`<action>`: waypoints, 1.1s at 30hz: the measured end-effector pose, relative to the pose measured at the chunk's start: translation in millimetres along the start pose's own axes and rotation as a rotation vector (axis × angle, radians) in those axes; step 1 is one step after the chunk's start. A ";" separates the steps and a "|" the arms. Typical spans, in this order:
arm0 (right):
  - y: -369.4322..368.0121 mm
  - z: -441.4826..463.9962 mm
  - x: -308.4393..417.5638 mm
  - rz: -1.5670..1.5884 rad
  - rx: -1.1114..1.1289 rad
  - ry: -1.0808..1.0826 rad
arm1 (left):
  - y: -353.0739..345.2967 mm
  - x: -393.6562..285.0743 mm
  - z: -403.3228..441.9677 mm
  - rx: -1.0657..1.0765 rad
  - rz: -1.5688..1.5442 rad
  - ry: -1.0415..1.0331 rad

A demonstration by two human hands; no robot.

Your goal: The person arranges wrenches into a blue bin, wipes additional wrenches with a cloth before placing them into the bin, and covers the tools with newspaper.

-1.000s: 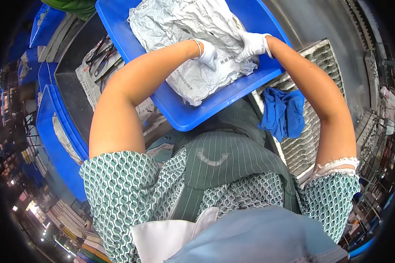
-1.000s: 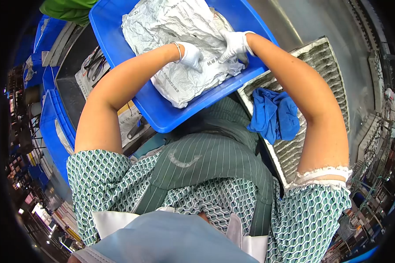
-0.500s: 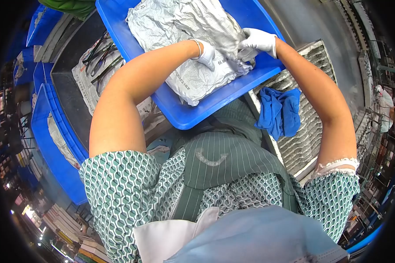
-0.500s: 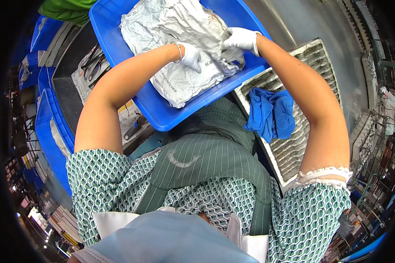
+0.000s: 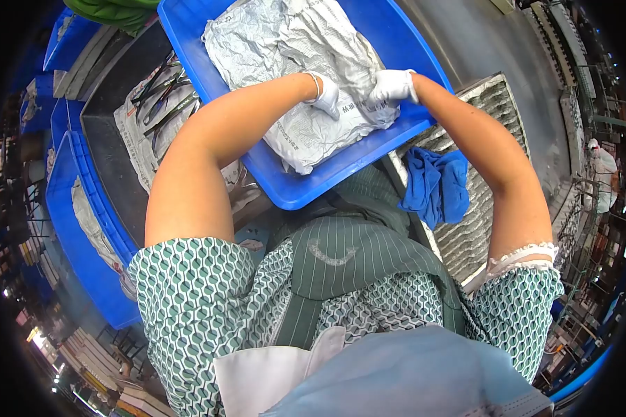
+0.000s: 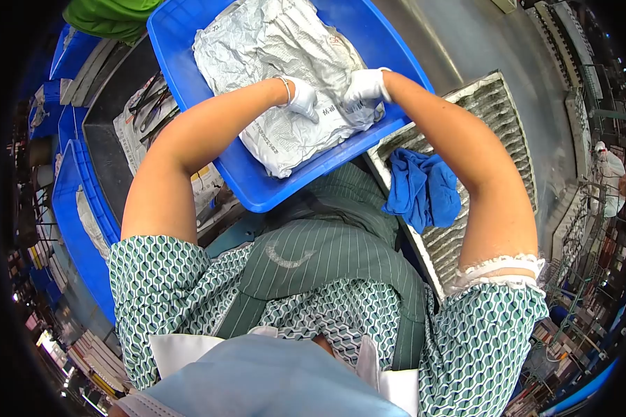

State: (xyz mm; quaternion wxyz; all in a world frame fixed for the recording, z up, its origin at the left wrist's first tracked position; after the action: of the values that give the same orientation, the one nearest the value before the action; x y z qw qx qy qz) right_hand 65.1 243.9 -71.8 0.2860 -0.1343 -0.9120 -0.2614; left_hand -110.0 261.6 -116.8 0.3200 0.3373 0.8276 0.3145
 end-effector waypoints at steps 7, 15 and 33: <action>14.8 -44.1 8.4 0.151 -0.164 -0.177 | -2.5 -2.8 8.9 0.025 0.101 -0.054; 48.0 -101.1 81.6 -0.449 -0.428 -0.212 | -6.5 -4.9 7.8 -0.033 0.074 -0.095; 40.5 77.2 54.4 -0.615 -0.717 0.082 | -2.2 -38.1 -1.3 0.197 0.225 -0.123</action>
State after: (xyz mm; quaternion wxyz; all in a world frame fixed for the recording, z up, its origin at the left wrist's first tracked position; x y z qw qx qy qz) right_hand 2.7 325.3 -77.4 0.1669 0.0622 -0.7496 -0.6375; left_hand -90.1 230.9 -105.5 0.2983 0.4764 0.7901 0.2445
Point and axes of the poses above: each hand's wrist, its own z-axis towards the middle knuckle, its own y-axis out of the back of the hand, x = y × z, the point moved 2 cm from there along z, towards the middle knuckle, and after that the axes turned 3 degrees about -x, right-handed, at the moved point
